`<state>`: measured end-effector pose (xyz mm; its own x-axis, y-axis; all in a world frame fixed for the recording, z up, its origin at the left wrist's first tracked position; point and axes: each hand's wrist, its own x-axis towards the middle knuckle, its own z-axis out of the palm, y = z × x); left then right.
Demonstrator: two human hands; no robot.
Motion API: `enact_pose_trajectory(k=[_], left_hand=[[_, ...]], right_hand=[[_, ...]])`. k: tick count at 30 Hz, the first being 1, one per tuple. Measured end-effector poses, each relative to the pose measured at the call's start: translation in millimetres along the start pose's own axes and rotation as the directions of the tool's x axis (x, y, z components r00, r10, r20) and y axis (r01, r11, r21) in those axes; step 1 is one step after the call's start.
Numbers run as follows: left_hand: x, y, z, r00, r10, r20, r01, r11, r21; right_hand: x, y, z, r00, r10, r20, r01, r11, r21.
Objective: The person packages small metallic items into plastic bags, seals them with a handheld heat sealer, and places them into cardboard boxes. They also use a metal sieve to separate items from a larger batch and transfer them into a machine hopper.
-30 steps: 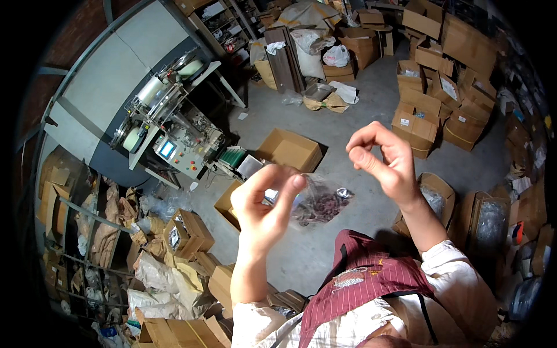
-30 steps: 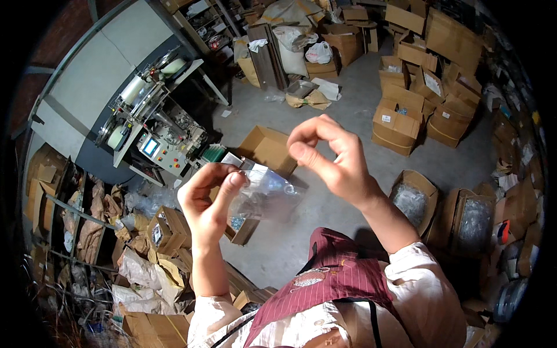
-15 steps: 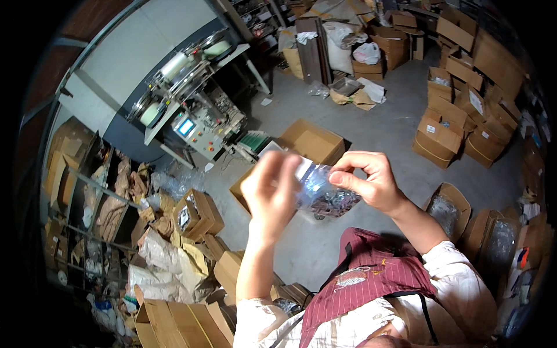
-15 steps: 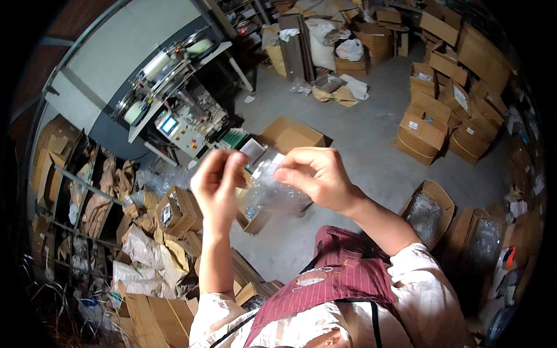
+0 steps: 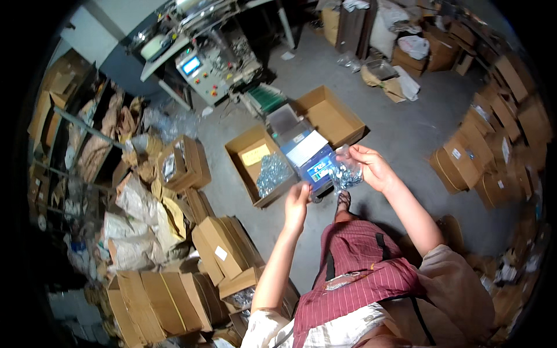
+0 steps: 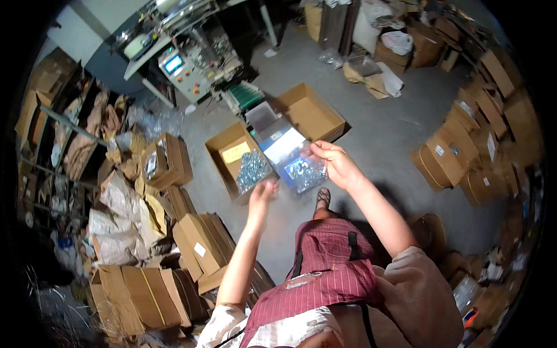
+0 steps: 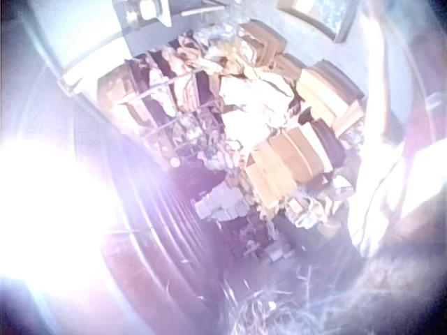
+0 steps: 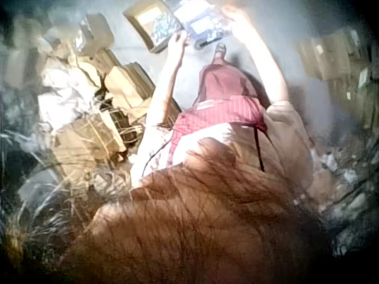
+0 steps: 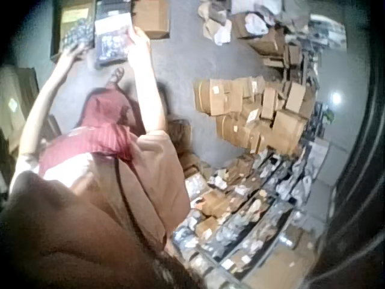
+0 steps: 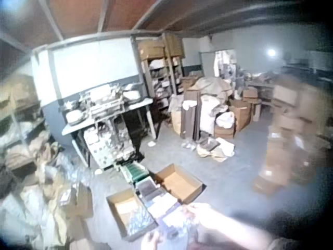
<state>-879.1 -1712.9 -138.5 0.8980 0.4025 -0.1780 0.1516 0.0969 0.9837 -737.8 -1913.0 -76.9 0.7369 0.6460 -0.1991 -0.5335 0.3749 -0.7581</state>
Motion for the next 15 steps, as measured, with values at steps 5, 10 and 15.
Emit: enact_pose_trajectory(k=[5,10,15], left_hand=[[-25,-169,-69,0.760,-0.555,-0.339,0.509,0.832,-0.220],[-135,-248,-105,0.439,-0.777,-0.452,0.796,0.569,-0.204],[-121,-235,-50,0.321,-0.879,-0.352,0.886,0.410,-0.216]], right_hand=[[150,117,-171,0.861,0.506,0.054,-0.503,0.830,0.240],[254,197,-184,0.641,0.736,-0.215,-0.727,0.673,0.136],[368,247,-215,0.628,0.759,-0.171,-0.771,0.636,-0.005]])
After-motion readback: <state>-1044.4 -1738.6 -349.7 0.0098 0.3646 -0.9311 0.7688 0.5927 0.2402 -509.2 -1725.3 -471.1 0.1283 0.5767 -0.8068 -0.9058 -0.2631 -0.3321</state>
